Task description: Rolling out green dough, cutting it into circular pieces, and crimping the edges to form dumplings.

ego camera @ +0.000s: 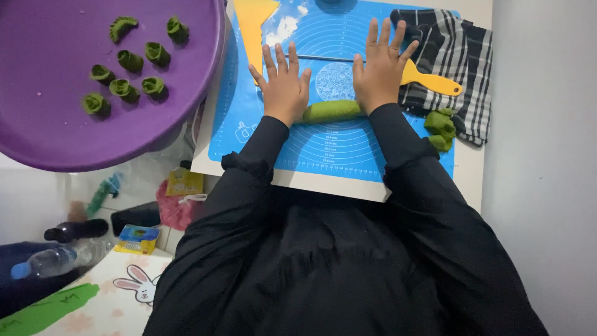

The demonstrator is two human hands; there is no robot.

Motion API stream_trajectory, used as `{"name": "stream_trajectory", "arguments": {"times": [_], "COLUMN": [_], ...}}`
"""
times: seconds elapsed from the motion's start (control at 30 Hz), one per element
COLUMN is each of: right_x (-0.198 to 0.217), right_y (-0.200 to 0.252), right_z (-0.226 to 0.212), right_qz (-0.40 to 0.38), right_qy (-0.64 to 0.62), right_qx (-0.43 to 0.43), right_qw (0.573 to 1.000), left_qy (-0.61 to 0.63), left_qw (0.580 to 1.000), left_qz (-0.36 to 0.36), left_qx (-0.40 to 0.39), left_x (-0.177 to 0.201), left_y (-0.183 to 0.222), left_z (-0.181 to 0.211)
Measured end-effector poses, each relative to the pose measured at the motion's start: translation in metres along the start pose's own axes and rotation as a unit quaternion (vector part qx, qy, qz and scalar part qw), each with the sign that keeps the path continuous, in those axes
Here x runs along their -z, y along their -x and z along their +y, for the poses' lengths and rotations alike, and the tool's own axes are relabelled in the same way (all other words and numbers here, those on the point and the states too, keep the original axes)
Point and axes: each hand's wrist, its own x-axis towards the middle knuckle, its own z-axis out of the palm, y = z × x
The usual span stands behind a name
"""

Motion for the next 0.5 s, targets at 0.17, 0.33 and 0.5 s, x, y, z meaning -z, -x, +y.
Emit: {"name": "stream_trajectory", "arguments": {"times": [0.17,0.33,0.5], "right_x": [0.001,0.000,-0.006], "right_y": [0.017,0.033,0.055], "right_z": [0.001,0.009,0.014], "right_qz": [0.008,-0.014,0.006], "right_qy": [0.000,-0.007,0.007], "right_qx": [0.002,-0.012,-0.001], "right_qw": [1.000,1.000,1.000], "left_qy": [0.004,0.013,-0.059], "left_qw": [1.000,1.000,0.997], "left_qz": [-0.004,-0.011,-0.005], "left_qx": [0.006,0.001,-0.046], "left_x": [0.008,0.019,0.018], "left_y": [0.021,0.046,0.074], "left_z": [0.007,0.016,0.023]}}
